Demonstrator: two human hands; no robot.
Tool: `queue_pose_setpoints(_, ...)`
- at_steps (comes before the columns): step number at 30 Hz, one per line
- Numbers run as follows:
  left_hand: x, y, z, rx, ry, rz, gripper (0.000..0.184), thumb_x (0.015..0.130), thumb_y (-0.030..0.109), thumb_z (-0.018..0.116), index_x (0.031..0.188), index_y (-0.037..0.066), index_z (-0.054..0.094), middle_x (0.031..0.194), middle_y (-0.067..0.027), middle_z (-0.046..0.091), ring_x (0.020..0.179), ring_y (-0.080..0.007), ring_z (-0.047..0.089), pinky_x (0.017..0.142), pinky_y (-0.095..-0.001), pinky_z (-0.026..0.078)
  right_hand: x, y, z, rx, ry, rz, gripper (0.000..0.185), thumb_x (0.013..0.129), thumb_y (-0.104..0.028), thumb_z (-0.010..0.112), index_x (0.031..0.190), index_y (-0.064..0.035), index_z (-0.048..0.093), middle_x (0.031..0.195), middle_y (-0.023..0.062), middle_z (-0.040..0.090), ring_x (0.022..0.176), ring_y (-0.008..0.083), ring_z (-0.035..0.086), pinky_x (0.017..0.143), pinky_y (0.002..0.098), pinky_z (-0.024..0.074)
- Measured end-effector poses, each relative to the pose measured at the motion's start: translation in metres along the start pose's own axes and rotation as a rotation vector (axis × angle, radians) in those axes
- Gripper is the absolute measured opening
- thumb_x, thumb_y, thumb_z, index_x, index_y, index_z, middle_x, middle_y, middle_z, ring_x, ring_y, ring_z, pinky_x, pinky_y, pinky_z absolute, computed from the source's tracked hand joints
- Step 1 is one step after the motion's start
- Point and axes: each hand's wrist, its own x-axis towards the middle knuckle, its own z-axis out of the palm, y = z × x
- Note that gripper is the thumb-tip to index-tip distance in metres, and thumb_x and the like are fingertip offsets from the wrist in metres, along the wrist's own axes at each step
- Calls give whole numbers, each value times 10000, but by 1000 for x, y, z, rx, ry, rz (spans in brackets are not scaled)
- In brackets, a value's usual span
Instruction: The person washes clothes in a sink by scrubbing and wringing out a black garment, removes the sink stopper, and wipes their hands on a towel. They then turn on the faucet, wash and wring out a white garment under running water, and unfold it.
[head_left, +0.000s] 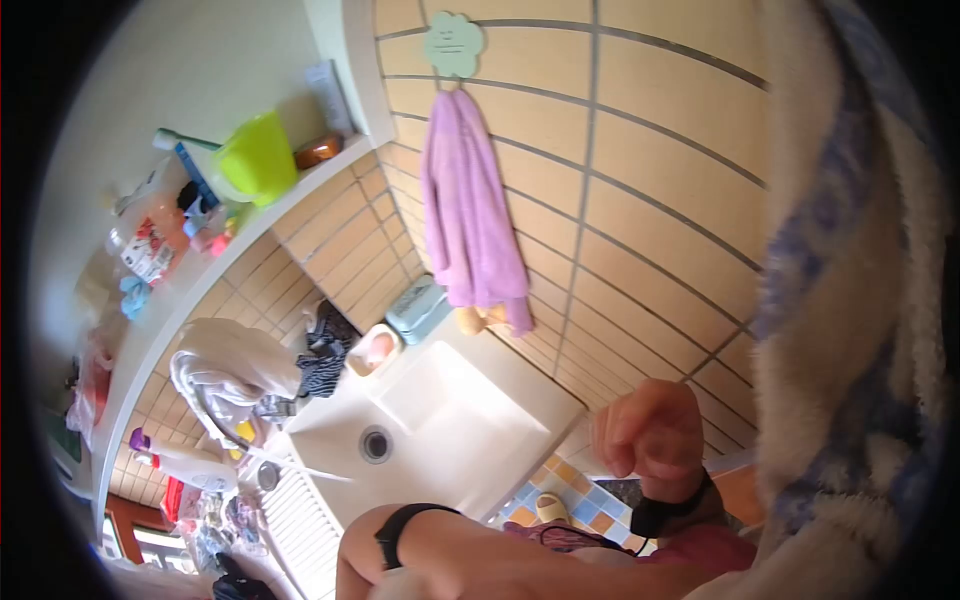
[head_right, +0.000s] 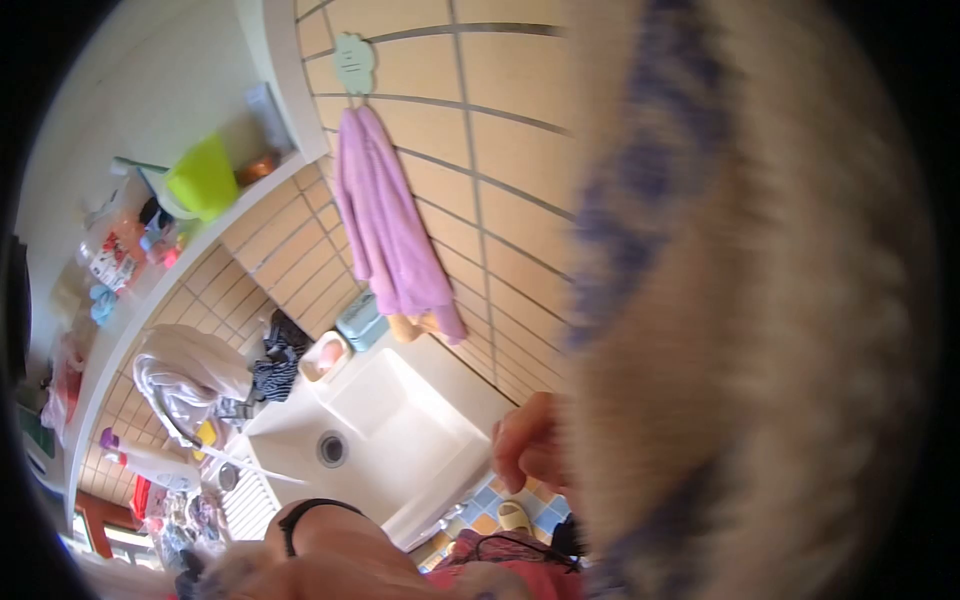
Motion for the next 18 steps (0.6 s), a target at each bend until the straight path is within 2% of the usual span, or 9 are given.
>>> queue_pose_setpoints(3,-2,0,5,51,-1,-1,684,951,508,600,1466,71,492,1442,-120,555,1306,-284,534,1092,-459,437,1,2,-3,-48,-7,88,175,947,-125,673,1011,31,627,668,128,623,550,199,549,490,334,443)
queue_pose_setpoints(11,19,40,-9,155,117,-28,653,950,446,631,1458,58,500,1414,-117,574,1280,-263,552,1075,-437,451,6,19,-25,-198,-105,261,217,992,-172,647,1103,14,641,889,85,665,762,147,581,678,301,469)
queue_pose_setpoints(18,51,60,-10,258,179,-73,629,949,392,658,1452,47,507,1389,-114,591,1258,-245,567,1060,-417,462,-2,46,-57,-353,-113,313,263,1032,-213,625,1184,0,654,1083,47,702,948,102,609,843,272,492)
